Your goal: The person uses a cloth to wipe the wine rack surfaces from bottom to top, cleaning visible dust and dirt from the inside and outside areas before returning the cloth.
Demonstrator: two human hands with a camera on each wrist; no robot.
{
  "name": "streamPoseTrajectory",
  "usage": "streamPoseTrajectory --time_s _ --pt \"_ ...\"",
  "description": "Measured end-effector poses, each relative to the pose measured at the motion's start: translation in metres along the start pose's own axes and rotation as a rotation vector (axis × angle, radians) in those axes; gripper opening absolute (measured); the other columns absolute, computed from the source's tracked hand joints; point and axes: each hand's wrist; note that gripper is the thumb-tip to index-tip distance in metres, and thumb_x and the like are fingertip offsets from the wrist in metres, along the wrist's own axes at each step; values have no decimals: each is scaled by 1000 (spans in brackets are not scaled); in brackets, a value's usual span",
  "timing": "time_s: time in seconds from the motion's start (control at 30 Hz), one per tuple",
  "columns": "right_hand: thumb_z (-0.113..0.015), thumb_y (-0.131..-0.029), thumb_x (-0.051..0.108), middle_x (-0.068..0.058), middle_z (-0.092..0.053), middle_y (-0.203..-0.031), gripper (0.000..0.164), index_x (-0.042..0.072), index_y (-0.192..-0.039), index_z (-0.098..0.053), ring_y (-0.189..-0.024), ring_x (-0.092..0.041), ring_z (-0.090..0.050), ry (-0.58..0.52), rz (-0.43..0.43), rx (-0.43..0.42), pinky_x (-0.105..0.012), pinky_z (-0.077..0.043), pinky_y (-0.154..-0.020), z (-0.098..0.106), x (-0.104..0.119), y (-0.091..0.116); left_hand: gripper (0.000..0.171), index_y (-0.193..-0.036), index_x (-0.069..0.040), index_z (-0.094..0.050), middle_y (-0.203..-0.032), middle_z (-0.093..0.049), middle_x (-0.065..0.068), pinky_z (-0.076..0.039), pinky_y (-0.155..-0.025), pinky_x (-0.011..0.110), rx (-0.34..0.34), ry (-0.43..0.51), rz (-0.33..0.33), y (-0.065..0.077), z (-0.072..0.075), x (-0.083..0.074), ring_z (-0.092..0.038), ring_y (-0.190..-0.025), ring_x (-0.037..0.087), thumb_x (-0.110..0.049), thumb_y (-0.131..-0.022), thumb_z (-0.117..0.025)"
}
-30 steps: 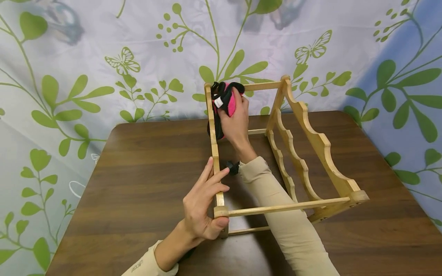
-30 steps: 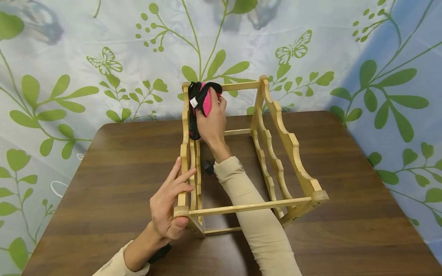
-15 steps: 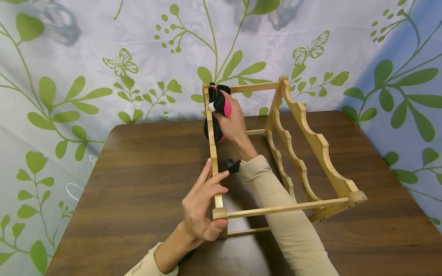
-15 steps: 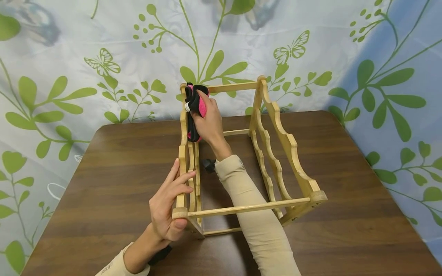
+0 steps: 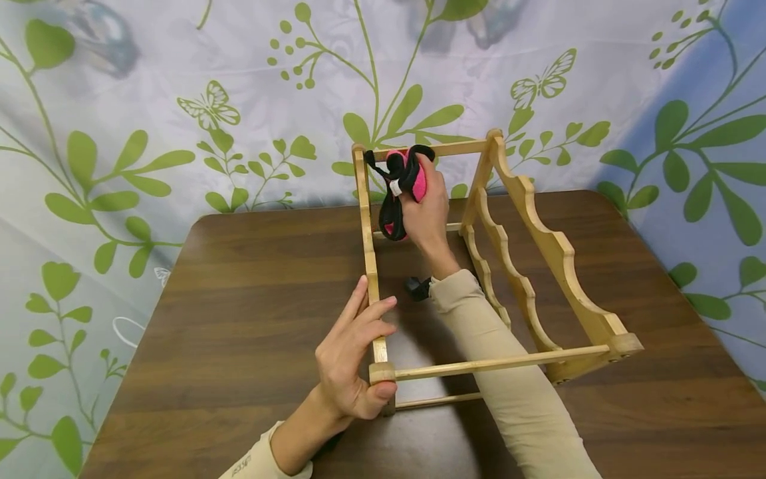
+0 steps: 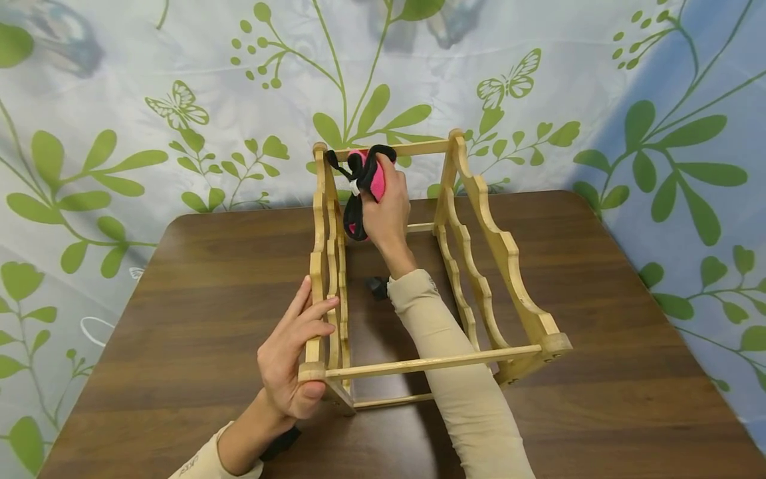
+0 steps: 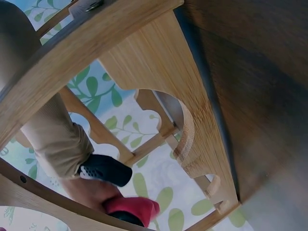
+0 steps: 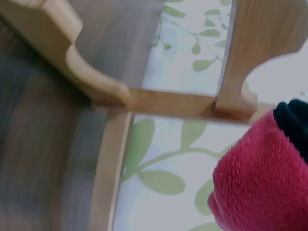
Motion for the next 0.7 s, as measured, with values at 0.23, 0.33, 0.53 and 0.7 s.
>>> streamPoseTrajectory --time_s 0.23,0.33,0.53,0.7 --pt "-65 -84 -5 -13 -57 -126 58 10 -138 -54 -117 -25 -52 -33 -126 -248 -33 -39 -101 17 -24 6 58 -82 9 -59 -96 -69 28 -46 -96 58 -28 25 6 3 -2 0 -67 -100 42 -43 -102 -42" --pt "-64 -85 -5 -9 -55 -132 55 8 -138 -53 -122 -18 -50 -98 -232 -355 -26 -37 -103 19 -35 15 58 -83 10 -59 -97 -69 28 -46 -96 57 -20 33 10 4 -1 1 -66 -101 43 -43 -102 -42" --pt "-63 -87 -4 -7 -56 -133 58 8 -141 -50 -122 -14 -51 -189 -424 -411 -22 -40 -101 16 -45 31 58 -84 10 -59 -95 -68 29 -46 -95 59 -6 28 4 3 0 1 -67 -97 44 -43 -102 -41" --pt "-63 -89 -1 -9 -56 -131 53 9 -139 -51 -122 -19 -53 -177 -551 -344 -28 -42 -102 12 -54 37 59 -84 10 -59 -94 -68 29 -46 -95 58 -6 25 2 2 1 1 -67 -97 45 -43 -103 -41"
Point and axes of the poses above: each hand's wrist, its own y-axis away from the middle knuckle, its own z-axis out of the back of the hand, x = y × z
